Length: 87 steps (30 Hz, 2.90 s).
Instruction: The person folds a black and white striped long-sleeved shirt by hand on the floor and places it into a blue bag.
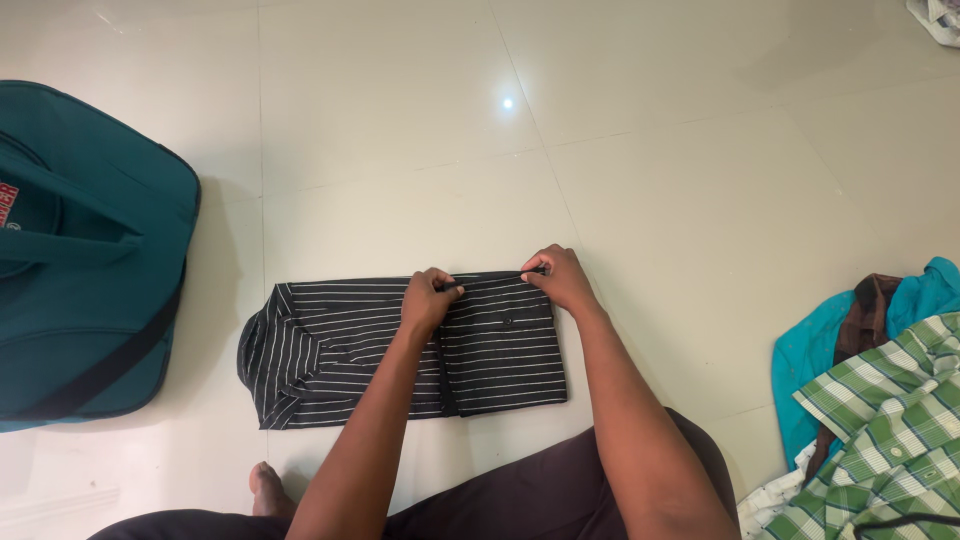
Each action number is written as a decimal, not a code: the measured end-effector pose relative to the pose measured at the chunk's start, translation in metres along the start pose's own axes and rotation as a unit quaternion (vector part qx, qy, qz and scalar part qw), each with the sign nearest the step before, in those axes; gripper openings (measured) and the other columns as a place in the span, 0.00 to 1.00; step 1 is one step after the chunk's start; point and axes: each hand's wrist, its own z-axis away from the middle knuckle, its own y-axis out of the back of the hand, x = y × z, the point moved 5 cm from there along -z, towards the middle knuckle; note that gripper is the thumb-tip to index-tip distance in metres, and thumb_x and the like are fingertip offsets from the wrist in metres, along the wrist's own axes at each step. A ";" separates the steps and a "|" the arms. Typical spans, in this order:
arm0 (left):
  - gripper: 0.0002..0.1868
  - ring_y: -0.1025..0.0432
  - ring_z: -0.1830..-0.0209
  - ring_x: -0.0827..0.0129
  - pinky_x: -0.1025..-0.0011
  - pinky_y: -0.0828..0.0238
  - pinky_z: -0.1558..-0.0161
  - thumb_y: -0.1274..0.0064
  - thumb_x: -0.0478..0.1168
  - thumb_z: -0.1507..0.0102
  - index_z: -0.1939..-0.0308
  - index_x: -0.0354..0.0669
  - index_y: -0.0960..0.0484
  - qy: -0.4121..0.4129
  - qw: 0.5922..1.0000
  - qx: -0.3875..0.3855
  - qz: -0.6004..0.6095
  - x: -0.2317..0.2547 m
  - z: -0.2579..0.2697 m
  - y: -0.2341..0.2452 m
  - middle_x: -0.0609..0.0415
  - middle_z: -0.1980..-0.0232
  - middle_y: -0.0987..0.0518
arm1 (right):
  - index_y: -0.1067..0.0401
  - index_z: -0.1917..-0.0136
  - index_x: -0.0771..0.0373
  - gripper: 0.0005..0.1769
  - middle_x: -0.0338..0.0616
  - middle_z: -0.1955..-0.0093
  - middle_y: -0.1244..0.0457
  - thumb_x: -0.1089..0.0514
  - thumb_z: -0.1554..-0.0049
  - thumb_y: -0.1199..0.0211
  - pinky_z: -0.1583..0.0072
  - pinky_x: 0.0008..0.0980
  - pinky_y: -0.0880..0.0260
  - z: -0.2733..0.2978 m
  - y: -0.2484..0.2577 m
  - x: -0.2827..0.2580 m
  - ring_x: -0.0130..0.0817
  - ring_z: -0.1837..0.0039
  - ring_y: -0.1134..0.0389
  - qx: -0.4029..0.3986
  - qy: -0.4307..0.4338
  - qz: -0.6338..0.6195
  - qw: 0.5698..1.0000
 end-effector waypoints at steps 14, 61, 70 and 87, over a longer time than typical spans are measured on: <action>0.21 0.23 0.59 0.71 0.74 0.24 0.55 0.34 0.35 0.44 0.49 0.40 0.23 -0.023 0.993 0.005 0.111 0.017 0.011 0.011 0.53 0.57 0.18 | 0.22 0.54 0.57 0.11 0.39 0.55 0.32 0.56 0.50 0.26 0.53 0.31 0.34 0.000 0.004 0.006 0.28 0.59 0.37 -0.081 -0.112 -0.067 0.988; 0.21 0.27 0.60 0.66 0.69 0.32 0.56 0.35 0.42 0.44 0.52 0.31 0.19 0.084 0.976 0.017 0.201 -0.012 0.095 -0.037 0.46 0.58 0.21 | 0.40 0.27 0.46 0.42 0.32 0.24 0.50 0.48 0.51 0.24 0.29 0.43 0.36 0.124 -0.006 -0.039 0.37 0.21 0.49 -0.151 -0.110 0.240 0.953; 0.29 0.21 0.50 0.53 0.64 0.25 0.48 0.36 0.40 0.42 0.44 0.22 0.26 0.094 0.968 0.003 0.232 0.019 0.091 -0.024 0.33 0.48 0.19 | 0.35 0.30 0.46 0.35 0.31 0.25 0.47 0.39 0.48 0.29 0.33 0.43 0.32 0.119 0.001 -0.043 0.34 0.25 0.42 -0.152 -0.108 0.249 0.950; 0.25 0.23 0.45 0.54 0.62 0.20 0.43 0.43 0.31 0.38 0.37 0.30 0.30 0.184 0.892 -0.099 0.400 -0.011 0.062 -0.021 0.38 0.43 0.21 | 0.24 0.43 0.57 0.14 0.42 0.41 0.30 0.50 0.37 0.41 0.41 0.39 0.29 0.084 0.055 -0.014 0.38 0.38 0.29 0.104 -0.041 0.004 0.994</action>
